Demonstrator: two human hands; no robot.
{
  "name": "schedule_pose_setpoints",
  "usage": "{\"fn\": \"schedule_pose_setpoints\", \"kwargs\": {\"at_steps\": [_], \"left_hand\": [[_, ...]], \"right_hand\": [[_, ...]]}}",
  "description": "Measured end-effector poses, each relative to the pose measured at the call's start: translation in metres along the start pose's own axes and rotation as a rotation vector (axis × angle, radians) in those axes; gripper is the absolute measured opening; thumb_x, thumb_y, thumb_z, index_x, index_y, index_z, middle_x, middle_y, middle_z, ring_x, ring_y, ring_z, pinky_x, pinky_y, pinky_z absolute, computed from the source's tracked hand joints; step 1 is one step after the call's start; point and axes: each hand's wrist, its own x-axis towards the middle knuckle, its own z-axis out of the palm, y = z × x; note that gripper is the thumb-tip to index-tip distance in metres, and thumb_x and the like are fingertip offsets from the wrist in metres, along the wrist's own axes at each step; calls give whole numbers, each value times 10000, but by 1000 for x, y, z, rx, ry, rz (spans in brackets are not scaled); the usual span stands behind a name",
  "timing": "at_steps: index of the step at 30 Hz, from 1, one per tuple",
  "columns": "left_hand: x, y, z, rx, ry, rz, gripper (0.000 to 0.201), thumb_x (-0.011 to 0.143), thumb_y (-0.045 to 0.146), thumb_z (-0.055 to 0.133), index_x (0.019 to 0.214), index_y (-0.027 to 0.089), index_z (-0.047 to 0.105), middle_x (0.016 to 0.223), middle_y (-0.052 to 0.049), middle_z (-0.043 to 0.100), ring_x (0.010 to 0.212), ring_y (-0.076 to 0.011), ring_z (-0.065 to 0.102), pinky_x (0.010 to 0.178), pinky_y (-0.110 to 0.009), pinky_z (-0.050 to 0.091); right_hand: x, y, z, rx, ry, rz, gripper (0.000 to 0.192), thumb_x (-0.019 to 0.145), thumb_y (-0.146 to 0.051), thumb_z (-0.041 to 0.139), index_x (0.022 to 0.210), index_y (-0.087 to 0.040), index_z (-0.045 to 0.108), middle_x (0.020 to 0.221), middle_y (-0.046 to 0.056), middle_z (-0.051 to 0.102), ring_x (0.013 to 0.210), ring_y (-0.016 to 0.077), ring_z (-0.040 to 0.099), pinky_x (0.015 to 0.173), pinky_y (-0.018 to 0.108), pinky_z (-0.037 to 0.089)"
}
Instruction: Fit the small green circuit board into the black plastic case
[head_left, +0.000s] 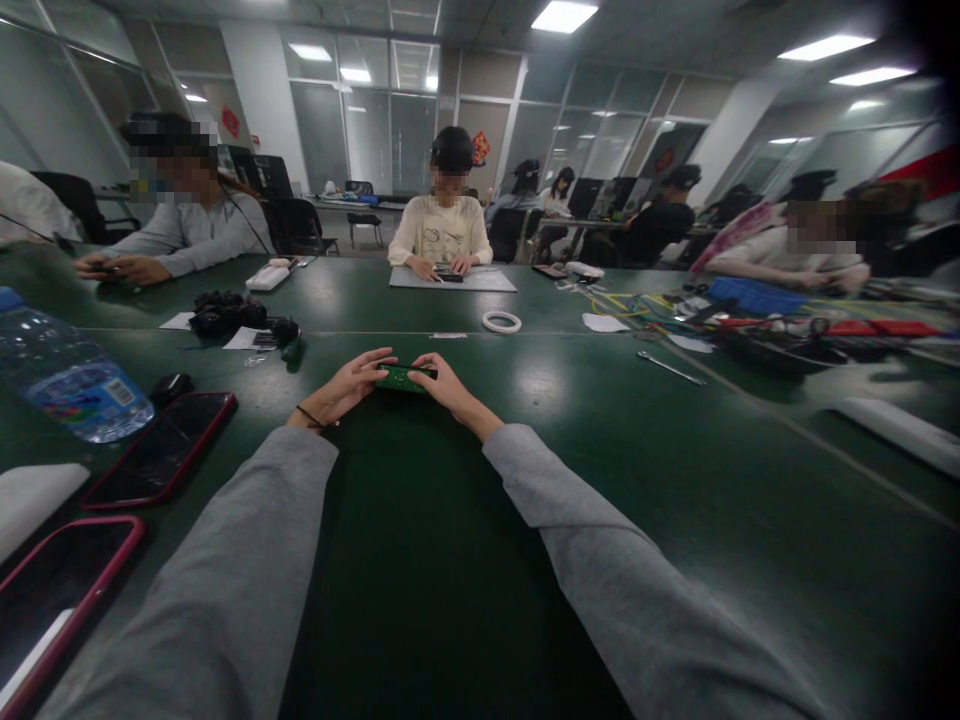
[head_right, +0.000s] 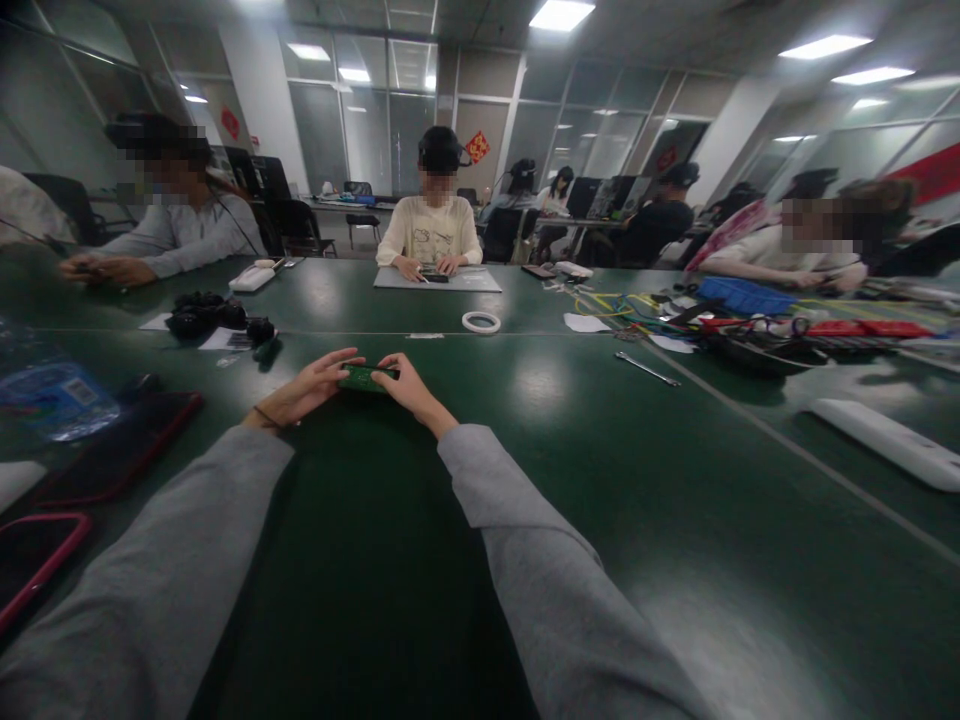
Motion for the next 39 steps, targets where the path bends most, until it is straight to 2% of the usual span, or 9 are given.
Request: {"fn": "schedule_pose_setpoints", "kwargs": {"at_steps": [6,12,17,21,24,27,31,35,39], "left_hand": [[5,-3,-4,-29,56,-20,437,762,222,686,1188,186,598,1239,-106,600,989,-170,620,826,-278,503],[8,-7,-7,-76,101,3,401,737,159,700,1131,157,625,1148,-104,647,937,-152,631,819,-267,509],[13,-11,-11,-142,132,47,360,737,112,687,1092,140,637,1088,-90,662,960,-134,626,870,-252,491],[13,-11,-12,-181,166,33,334,749,92,667,1076,148,626,1066,-84,660,966,-138,632,868,-253,492],[12,-10,-11,-206,216,20,299,734,63,663,1017,147,615,936,-58,664,870,-122,646,804,-246,507],[14,-11,-12,-227,255,39,259,680,42,695,872,157,566,729,19,599,655,-63,600,620,-178,478],[17,-12,-16,-226,222,94,419,617,65,747,651,181,347,520,108,368,407,-7,376,392,-137,266],[17,-10,-21,-189,267,110,583,601,96,763,624,205,191,462,131,186,333,-6,232,341,-171,131],[14,-7,-25,-155,278,103,609,594,111,768,625,210,168,456,135,166,317,0,212,334,-181,118]], "right_hand": [[-2,-4,3,39,8,31,358,739,-365,654,1020,-205,501,1067,36,539,1039,185,518,879,338,440],[1,4,2,-4,40,-32,365,765,-396,640,1046,-200,513,1127,46,543,1094,186,500,953,353,398],[5,13,3,10,155,-85,374,761,-388,626,1047,-198,480,1084,56,544,1061,192,517,906,350,435],[5,12,3,-207,322,-185,380,726,-253,637,1063,-188,474,1014,57,559,1006,204,523,921,377,420],[1,7,3,-446,359,-214,408,703,-183,636,1087,-190,496,1061,71,557,1023,229,496,910,402,417],[-2,4,4,-532,336,-210,479,717,-230,657,1159,-188,479,1093,86,554,1018,246,493,873,407,435],[0,7,3,-593,366,-142,596,711,-340,706,1221,-150,464,1118,121,544,1045,272,489,882,425,437],[0,9,2,-650,288,-72,451,744,-308,682,1132,-131,533,1088,121,560,1027,257,514,875,399,454],[-7,-2,4,-823,284,-228,432,780,-178,624,1190,-138,494,1148,126,517,1041,253,505,883,395,448]]}}
